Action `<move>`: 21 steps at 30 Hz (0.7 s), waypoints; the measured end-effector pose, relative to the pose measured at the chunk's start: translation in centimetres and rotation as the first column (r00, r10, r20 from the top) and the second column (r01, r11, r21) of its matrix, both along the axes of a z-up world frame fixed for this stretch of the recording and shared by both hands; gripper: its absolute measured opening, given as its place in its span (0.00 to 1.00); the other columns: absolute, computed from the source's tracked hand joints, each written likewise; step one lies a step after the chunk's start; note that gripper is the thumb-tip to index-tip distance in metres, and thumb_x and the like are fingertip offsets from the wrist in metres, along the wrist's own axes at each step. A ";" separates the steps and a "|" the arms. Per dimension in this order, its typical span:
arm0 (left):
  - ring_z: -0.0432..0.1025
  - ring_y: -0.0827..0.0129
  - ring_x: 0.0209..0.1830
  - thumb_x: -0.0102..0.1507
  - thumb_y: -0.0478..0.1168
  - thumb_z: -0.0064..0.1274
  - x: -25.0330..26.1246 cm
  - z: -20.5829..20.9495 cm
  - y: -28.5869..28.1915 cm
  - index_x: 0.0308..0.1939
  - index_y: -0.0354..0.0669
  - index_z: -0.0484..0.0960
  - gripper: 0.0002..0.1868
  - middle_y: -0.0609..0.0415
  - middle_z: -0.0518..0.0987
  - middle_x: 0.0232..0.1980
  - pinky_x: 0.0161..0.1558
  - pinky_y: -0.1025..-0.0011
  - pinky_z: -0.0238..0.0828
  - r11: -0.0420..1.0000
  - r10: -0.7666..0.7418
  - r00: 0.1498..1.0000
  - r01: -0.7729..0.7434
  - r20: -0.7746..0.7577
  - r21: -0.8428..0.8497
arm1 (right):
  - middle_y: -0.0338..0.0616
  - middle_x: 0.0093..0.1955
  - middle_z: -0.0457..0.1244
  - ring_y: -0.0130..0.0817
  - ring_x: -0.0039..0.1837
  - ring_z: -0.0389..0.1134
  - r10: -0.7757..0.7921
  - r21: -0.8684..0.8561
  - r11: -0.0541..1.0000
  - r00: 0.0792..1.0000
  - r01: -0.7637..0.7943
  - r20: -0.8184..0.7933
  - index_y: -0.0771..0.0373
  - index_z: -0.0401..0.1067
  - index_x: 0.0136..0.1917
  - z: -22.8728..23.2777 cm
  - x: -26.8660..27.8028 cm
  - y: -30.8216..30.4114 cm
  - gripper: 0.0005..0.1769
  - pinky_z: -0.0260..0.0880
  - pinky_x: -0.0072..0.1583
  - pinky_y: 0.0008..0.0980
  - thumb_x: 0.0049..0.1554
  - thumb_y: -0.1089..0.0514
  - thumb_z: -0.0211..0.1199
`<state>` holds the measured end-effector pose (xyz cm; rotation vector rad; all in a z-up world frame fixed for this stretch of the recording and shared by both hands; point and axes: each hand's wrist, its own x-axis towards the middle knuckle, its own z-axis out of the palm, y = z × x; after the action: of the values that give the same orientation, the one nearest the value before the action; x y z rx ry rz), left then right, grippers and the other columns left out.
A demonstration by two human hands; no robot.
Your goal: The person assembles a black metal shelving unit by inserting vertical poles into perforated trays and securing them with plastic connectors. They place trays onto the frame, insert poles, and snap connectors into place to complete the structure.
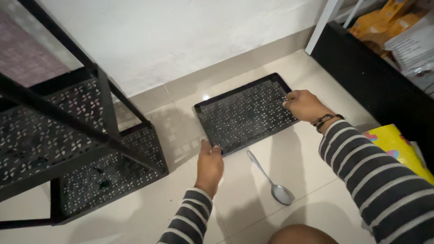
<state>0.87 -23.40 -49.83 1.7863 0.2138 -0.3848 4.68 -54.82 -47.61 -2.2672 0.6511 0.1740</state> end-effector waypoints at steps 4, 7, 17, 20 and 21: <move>0.71 0.54 0.66 0.67 0.41 0.38 -0.4 1.0 -1.0 0.73 0.43 0.63 0.28 0.44 0.76 0.67 0.65 0.65 0.62 0.998 0.007 1.000 -0.007 -0.005 0.058 | 0.57 0.58 0.70 0.47 0.59 0.73 -0.022 -0.009 1.000 0.995 0.023 0.097 0.66 0.75 0.63 0.0 -0.2 1.3 0.24 0.71 0.62 0.37 0.54 0.55 0.66; 0.68 0.54 0.68 0.68 0.40 0.40 -0.3 1.8 -1.5 0.74 0.43 0.60 0.28 0.44 0.73 0.68 0.66 0.65 0.61 0.995 0.048 0.999 -0.048 0.006 0.082 | 0.56 0.58 0.69 0.49 0.59 0.71 -0.097 -0.210 0.968 0.977 0.137 0.191 0.63 0.78 0.59 0.5 -0.6 1.5 0.21 0.68 0.63 0.40 0.53 0.55 0.69; 0.71 0.58 0.65 0.67 0.37 0.39 -0.2 1.4 -2.2 0.73 0.45 0.62 0.28 0.47 0.76 0.66 0.65 0.67 0.62 0.998 0.061 0.998 -0.061 0.006 0.001 | 0.59 0.56 0.70 0.49 0.57 0.73 -0.226 -0.158 0.965 0.971 0.211 -0.079 0.68 0.74 0.61 -1.6 -1.2 -1.1 0.24 0.71 0.61 0.40 0.53 0.56 0.69; 0.74 0.57 0.60 0.66 0.35 0.40 0.3 0.6 -2.2 0.67 0.39 0.71 0.24 0.44 0.80 0.61 0.63 0.66 0.64 0.993 0.102 0.984 -0.094 0.144 -0.067 | 0.60 0.55 0.70 0.49 0.56 0.73 -0.212 -0.120 0.971 0.977 0.208 -0.020 0.70 0.75 0.60 -3.3 -1.4 -1.9 0.23 0.72 0.61 0.39 0.53 0.56 0.68; 0.74 0.57 0.60 0.66 0.35 0.40 0.7 0.4 -2.1 0.67 0.38 0.71 0.24 0.43 0.79 0.61 0.63 0.66 0.64 0.991 0.126 0.982 -0.120 0.142 -0.051 | 0.60 0.55 0.70 0.49 0.56 0.73 -0.220 -0.108 0.969 0.975 0.221 0.015 0.70 0.75 0.60 -3.8 -1.5 -2.1 0.23 0.71 0.61 0.39 0.54 0.57 0.67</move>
<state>1.54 -25.48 -49.41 1.7415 0.2106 -0.1685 3.15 -56.89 -51.46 -2.2771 0.9250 0.0268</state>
